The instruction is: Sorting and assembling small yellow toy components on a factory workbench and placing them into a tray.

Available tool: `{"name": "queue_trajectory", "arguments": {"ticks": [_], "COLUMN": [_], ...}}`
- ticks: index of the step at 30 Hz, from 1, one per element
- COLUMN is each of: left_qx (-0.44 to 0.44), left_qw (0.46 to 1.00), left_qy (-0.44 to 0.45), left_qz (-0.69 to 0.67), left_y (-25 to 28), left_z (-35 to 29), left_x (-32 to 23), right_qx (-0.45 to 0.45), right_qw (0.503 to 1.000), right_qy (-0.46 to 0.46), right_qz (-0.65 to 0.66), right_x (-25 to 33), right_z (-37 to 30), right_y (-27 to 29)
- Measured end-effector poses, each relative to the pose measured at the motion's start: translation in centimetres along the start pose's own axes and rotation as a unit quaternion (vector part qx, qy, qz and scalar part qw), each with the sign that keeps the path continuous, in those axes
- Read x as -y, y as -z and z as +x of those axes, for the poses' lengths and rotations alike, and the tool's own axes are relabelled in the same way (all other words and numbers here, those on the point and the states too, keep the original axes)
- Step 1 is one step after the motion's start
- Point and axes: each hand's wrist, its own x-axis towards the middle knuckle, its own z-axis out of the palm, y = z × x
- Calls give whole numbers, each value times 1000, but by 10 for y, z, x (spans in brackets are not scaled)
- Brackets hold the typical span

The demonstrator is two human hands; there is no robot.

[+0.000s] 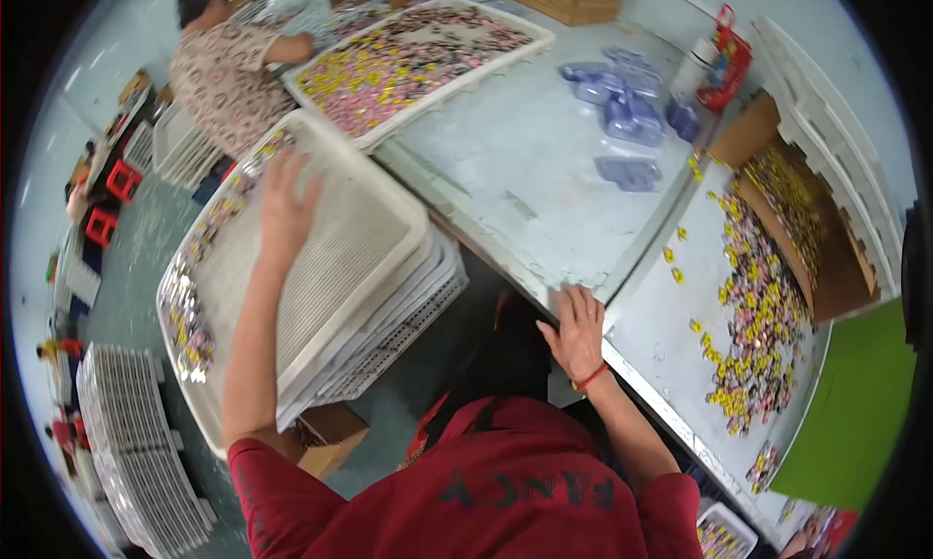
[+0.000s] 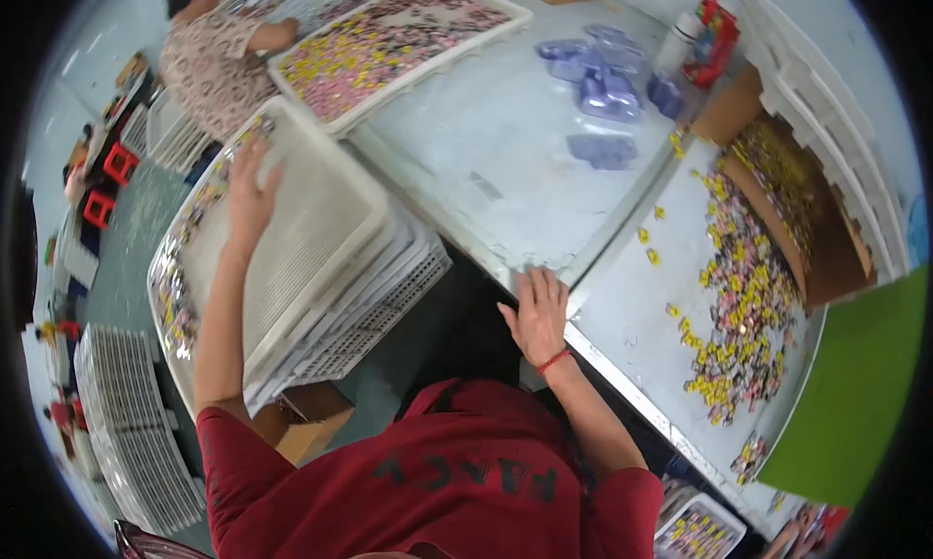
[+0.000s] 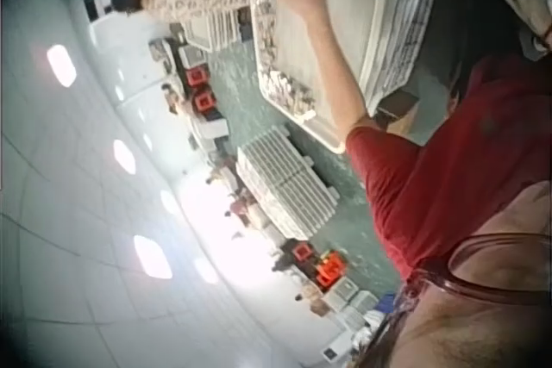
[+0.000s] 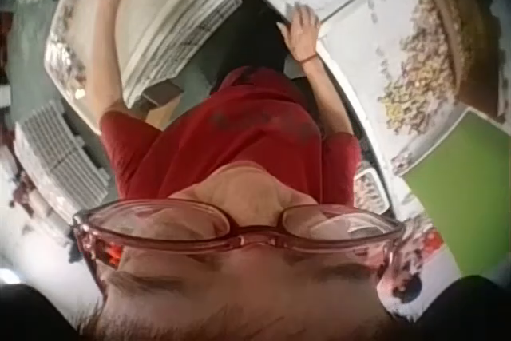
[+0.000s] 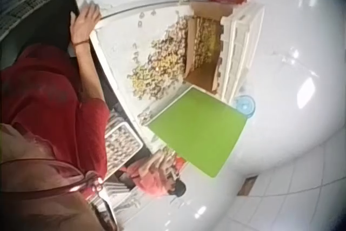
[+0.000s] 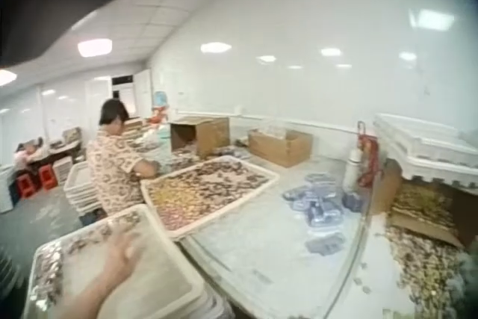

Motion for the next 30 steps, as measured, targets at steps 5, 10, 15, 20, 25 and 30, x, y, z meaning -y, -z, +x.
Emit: {"name": "queue_trajectory", "arguments": {"ticks": [5, 10, 15, 20, 25, 30], "left_qx": [85, 214, 185, 207, 400, 279], "left_qw": [961, 908, 903, 905, 847, 892], "left_qy": [-154, -229, -262, -277, -159, -211], "left_qz": [-215, -278, -287, -247, -313, -286], "left_y": [-126, -239, -308, -357, -337, -344], "left_z": [59, 73, 73, 74, 104, 96], "left_x": [-149, -284, -353, -358, -351, -357], "right_qx": [37, 36, 59, 61, 49, -41], "right_qw": [999, 999, 997, 995, 996, 992], "right_qy": [17, -14, -41, -81, -73, -71], "right_qz": [-32, -34, -31, -21, 33, 96], "right_x": [-11, -8, -2, -4, -9, -33], "right_z": [-16, -15, -13, -9, -5, -3], "right_y": [-6, -3, -1, 0, 5, 14]}}
